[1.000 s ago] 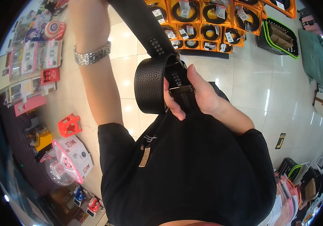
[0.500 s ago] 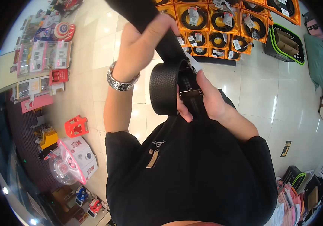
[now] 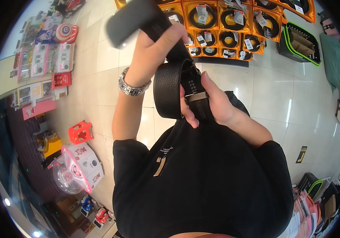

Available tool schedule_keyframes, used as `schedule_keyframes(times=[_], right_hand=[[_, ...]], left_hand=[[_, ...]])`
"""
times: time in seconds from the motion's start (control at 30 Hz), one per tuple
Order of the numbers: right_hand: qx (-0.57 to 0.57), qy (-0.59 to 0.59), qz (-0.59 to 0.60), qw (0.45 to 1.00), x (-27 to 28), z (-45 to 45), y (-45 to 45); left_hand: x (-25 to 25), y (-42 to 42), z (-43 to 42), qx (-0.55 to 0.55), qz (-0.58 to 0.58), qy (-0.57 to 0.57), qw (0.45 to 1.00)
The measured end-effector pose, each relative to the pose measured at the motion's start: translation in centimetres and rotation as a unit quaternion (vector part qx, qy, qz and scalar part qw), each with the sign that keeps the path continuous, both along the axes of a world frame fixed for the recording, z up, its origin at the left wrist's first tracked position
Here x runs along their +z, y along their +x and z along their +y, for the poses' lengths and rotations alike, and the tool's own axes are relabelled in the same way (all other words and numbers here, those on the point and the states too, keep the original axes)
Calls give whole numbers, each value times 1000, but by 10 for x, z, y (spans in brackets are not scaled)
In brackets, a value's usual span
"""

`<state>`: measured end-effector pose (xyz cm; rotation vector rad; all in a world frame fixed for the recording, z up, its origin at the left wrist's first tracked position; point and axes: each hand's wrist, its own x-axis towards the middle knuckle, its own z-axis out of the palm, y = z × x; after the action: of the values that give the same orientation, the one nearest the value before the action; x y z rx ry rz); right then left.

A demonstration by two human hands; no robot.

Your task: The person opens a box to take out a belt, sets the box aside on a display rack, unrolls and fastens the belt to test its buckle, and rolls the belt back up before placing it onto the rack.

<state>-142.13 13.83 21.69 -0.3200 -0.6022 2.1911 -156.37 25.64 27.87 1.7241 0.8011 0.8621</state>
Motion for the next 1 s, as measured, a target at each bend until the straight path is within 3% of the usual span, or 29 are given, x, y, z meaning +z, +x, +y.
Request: schedule_keyframes(times=[0.1, 0.2, 0.27, 0.43, 0.53, 0.6, 0.63, 0.67, 1.0], right_hand=[[5, 9, 6, 1000, -5, 1, -1], [8, 27, 13, 1000, -7, 2, -1], [8, 34, 13, 999, -6, 3, 0], [10, 9, 10, 1000, -1, 5, -2], [24, 30, -43, 998, -1, 4, -3], [28, 47, -44, 997, -4, 2, -2], [28, 48, -63, 996, -3, 1, -1], [28, 48, -82, 995, -3, 1, 0], [52, 26, -52, 997, -14, -2, -1]], left_hand=[[-6, -1, -3, 0, -29, -9, 1000], [-3, -5, -4, -19, 53, 68, 996], [-5, -2, -7, 9, -39, -42, 998], [1, -5, -4, 42, -55, -18, 997], [15, -12, 7, 143, -67, 8, 987], [20, -35, 39, 82, -176, 7, 981], [27, -41, 47, 101, -204, -25, 973], [32, -52, 61, 37, -240, -72, 967], [25, -35, 57, 91, -221, -50, 970]])
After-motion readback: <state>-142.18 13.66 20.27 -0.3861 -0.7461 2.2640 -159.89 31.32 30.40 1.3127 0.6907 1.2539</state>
